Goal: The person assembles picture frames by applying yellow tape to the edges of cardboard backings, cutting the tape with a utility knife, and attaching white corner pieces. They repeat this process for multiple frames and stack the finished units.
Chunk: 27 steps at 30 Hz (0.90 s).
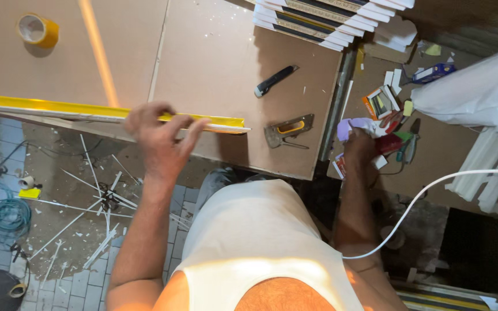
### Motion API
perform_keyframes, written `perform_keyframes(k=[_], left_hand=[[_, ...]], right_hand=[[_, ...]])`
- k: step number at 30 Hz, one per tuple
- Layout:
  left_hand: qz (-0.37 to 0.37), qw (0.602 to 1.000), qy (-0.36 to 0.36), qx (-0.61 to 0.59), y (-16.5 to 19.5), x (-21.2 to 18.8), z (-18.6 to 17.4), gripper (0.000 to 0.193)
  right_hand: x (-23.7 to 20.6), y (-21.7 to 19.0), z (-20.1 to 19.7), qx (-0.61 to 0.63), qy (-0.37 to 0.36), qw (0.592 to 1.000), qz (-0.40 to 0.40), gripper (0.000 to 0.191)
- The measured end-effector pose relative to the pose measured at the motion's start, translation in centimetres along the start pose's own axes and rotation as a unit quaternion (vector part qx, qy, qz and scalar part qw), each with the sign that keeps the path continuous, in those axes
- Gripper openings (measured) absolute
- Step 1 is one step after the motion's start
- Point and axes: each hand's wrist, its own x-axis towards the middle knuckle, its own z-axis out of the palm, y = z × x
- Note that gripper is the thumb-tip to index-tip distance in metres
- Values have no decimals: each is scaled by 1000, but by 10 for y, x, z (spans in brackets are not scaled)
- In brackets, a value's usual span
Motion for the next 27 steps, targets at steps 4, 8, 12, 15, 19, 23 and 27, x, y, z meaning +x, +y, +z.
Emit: perform_keyframes(k=[4,8,12,15,19,23,27], left_hand=[[184,963,-151,-124,7,34,13,36],[217,955,-157,-129,7,53,33,26],[213,955,-163,-125,0,68,46,27],[232,946,-170,-149,-5,79,50,36],[196,940,-192,-203,-8,81,51,45],[171,950,-184,-187,-6,77,58,39],[196,951,-150,-185,-6,74,59,35]], right_hand=[[-13,-36,-18,-103,129,986,-4,19],[-33,-93,-35,-20,300,942,-148,10],[-57,-162,-17,577,96,811,10,15],[-76,-206,4,677,-8,736,23,15],[-79,-244,34,676,7,737,-17,16],[-80,-257,53,660,15,750,-39,16],[-81,-265,53,683,17,729,-34,17]])
